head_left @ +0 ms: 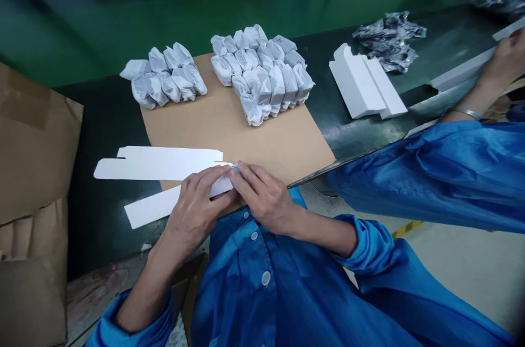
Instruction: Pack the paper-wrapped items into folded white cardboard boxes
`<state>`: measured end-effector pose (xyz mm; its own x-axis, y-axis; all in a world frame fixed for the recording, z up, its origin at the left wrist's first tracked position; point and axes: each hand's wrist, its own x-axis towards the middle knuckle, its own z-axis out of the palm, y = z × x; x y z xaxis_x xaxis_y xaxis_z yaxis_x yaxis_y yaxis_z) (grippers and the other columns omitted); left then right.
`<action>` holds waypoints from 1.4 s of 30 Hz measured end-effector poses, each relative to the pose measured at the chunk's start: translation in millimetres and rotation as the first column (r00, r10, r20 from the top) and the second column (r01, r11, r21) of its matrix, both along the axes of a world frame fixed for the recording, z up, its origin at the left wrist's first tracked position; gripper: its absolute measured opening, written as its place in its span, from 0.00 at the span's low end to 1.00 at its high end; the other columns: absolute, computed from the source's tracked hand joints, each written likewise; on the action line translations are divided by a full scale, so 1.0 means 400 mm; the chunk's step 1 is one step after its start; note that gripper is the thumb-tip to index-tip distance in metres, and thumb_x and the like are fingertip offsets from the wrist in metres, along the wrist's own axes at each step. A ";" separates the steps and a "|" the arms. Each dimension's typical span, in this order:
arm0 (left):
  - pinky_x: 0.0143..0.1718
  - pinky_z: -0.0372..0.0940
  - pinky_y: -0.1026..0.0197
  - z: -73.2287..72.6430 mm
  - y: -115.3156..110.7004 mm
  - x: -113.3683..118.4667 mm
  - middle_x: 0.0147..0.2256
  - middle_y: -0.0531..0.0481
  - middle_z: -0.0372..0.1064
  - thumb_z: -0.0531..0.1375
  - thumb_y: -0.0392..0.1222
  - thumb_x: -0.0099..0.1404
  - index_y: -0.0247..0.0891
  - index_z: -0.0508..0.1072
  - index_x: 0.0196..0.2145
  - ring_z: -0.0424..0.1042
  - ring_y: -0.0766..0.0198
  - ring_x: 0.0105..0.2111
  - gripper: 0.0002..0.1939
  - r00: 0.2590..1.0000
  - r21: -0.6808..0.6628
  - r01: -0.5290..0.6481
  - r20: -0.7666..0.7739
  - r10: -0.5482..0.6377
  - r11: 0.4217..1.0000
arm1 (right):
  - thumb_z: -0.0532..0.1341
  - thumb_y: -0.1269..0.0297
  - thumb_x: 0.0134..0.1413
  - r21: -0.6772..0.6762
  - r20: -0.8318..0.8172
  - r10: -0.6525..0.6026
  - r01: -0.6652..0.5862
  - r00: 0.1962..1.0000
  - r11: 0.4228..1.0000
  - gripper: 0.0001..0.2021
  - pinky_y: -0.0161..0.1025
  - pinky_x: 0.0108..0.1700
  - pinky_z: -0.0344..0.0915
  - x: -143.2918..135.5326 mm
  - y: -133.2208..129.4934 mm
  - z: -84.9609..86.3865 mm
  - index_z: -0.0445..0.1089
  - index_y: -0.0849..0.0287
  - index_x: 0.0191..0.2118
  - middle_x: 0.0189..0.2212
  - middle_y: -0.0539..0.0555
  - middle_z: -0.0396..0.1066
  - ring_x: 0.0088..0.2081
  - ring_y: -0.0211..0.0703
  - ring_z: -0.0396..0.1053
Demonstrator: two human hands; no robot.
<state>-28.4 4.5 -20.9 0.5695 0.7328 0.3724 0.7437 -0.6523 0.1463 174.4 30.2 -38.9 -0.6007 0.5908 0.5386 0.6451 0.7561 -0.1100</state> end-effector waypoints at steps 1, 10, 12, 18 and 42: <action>0.49 0.68 0.47 -0.001 0.000 -0.001 0.58 0.38 0.61 0.58 0.26 0.64 0.44 0.70 0.49 0.65 0.47 0.57 0.19 1.000 0.004 -0.012 0.002 0.012 1.000 | 0.51 0.73 0.67 -0.015 0.002 0.009 -0.009 1.000 1.000 0.16 0.46 0.54 0.71 0.000 0.004 -0.001 0.68 0.69 0.56 0.53 0.67 0.73 0.52 0.50 0.71; 0.50 0.70 0.44 -0.016 0.002 -0.008 0.57 0.32 0.61 0.61 0.29 0.64 0.38 0.68 0.50 0.66 0.45 0.56 0.17 0.993 0.048 -0.103 0.070 0.099 0.994 | 0.59 0.65 0.65 -0.345 -0.022 0.032 -0.038 0.999 0.938 0.11 0.43 0.44 0.67 0.032 0.071 0.033 0.69 0.65 0.50 0.40 0.60 0.76 0.41 0.47 0.68; 0.50 0.70 0.45 -0.019 0.000 -0.007 0.57 0.33 0.61 0.61 0.30 0.64 0.38 0.68 0.51 0.66 0.45 0.57 0.17 0.991 0.040 -0.113 0.077 0.109 0.993 | 0.60 0.64 0.64 -0.377 0.008 0.044 -0.038 0.999 0.925 0.08 0.43 0.43 0.65 0.040 0.074 0.040 0.70 0.64 0.44 0.38 0.59 0.75 0.41 0.47 0.68; 0.47 0.70 0.48 -0.022 -0.012 -0.003 0.55 0.35 0.64 0.60 0.27 0.64 0.40 0.69 0.50 0.68 0.48 0.53 0.18 0.995 0.114 -0.064 0.079 0.055 0.991 | 0.55 0.61 0.68 -0.300 0.119 0.146 -0.105 0.982 0.948 0.11 0.39 0.37 0.60 0.049 0.070 0.050 0.70 0.63 0.40 0.35 0.57 0.72 0.37 0.43 0.66; 0.41 0.71 0.53 0.008 -0.076 0.025 0.40 0.38 0.78 0.72 0.36 0.55 0.32 0.73 0.47 0.78 0.52 0.40 0.23 0.976 0.160 -0.199 0.120 0.181 0.967 | 0.57 0.74 0.63 -0.133 -0.159 0.126 -0.148 0.979 0.980 0.08 0.38 0.40 0.74 0.051 -0.048 0.001 0.72 0.66 0.44 0.40 0.61 0.78 0.39 0.44 0.77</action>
